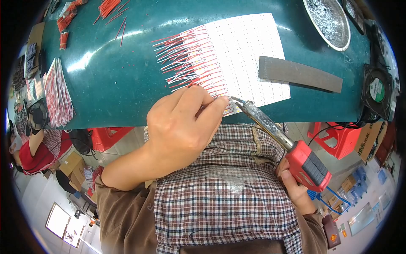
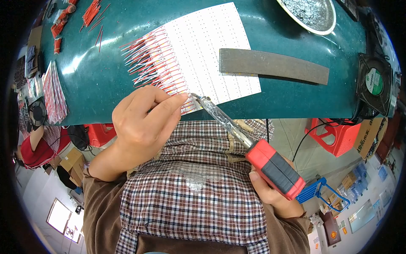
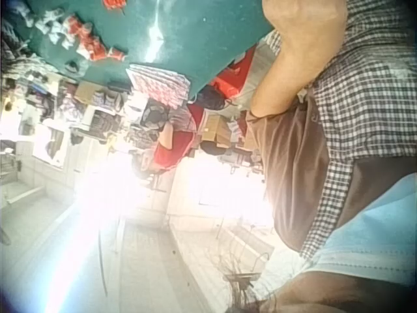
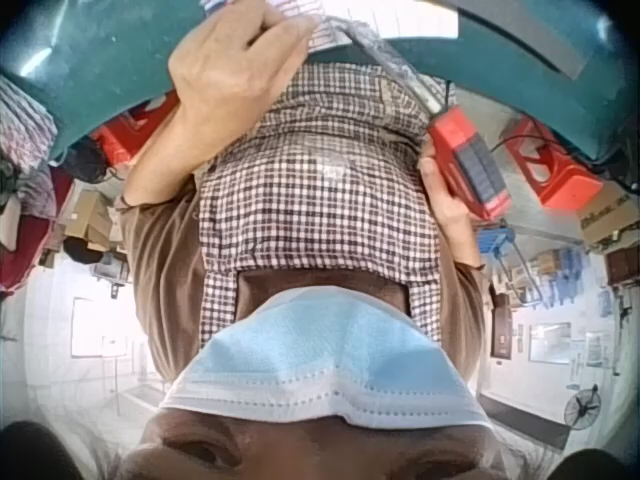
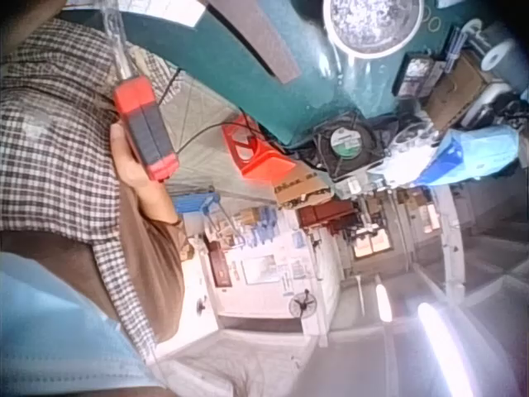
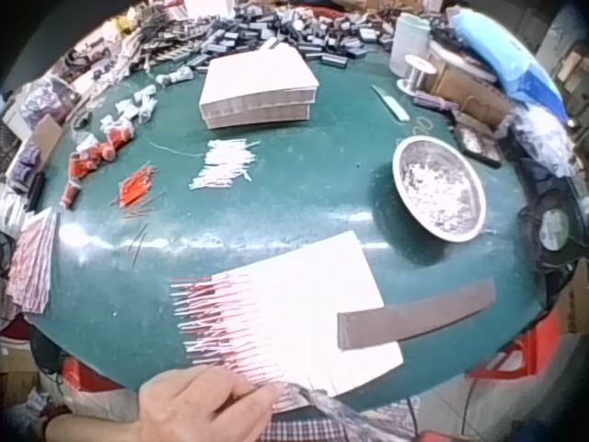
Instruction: The person solders wires onto an LED circuit board by picking up wires by hand, placing them onto the board contacts, and soldering them using a soldering iron.
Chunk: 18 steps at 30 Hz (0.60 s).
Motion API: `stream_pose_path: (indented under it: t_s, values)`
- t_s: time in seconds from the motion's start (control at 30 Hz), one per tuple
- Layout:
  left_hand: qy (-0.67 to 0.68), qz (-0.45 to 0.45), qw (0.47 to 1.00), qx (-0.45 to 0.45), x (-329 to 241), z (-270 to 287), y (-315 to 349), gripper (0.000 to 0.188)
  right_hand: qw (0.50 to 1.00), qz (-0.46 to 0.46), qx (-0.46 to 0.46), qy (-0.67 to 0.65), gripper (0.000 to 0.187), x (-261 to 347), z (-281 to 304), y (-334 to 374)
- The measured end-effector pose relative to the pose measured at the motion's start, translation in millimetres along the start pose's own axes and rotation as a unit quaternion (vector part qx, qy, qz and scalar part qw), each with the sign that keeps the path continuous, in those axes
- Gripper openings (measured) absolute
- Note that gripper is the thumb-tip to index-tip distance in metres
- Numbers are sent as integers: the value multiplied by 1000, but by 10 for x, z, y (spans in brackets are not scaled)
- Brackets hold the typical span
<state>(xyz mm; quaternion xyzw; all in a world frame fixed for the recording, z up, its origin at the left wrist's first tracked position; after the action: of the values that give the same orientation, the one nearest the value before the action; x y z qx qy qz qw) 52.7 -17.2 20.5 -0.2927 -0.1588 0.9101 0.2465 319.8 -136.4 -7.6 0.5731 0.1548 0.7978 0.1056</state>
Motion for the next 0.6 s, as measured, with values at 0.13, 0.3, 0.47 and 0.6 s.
stream_pose_path:
  t_s: [0.13, 0.3, 0.47, 0.6]
  values:
    - [1, -4, 1000, -1, -2, -3, -9, 33, 998, -24, -14, -62, 14, 40, -23, 33]
    - [-11, -16, 1000, -10, 16, -24, 11, 28, 991, -54, -35, -119, 24, 108, -73, -28]
    - [-12, -9, 1000, -6, -19, 5, -12, 31, 984, -39, -75, -158, 28, 169, -99, -86]
    - [5, 15, 1000, 1, 20, 39, -126, 24, 979, -24, -83, -183, 26, 218, -87, -145]
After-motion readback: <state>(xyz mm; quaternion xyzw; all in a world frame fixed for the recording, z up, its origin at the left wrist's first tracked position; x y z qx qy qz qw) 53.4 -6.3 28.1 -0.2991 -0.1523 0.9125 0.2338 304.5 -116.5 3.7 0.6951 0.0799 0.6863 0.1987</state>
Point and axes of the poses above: each hand's wrist, its own y-axis away from the middle knuckle, its own z-axis out of the back of the hand, x = y × z, the point moved 6 cm from there along -y, towards the middle knuckle, and after that the axes turned 10 degrees about -x, right-handed, at the moved point
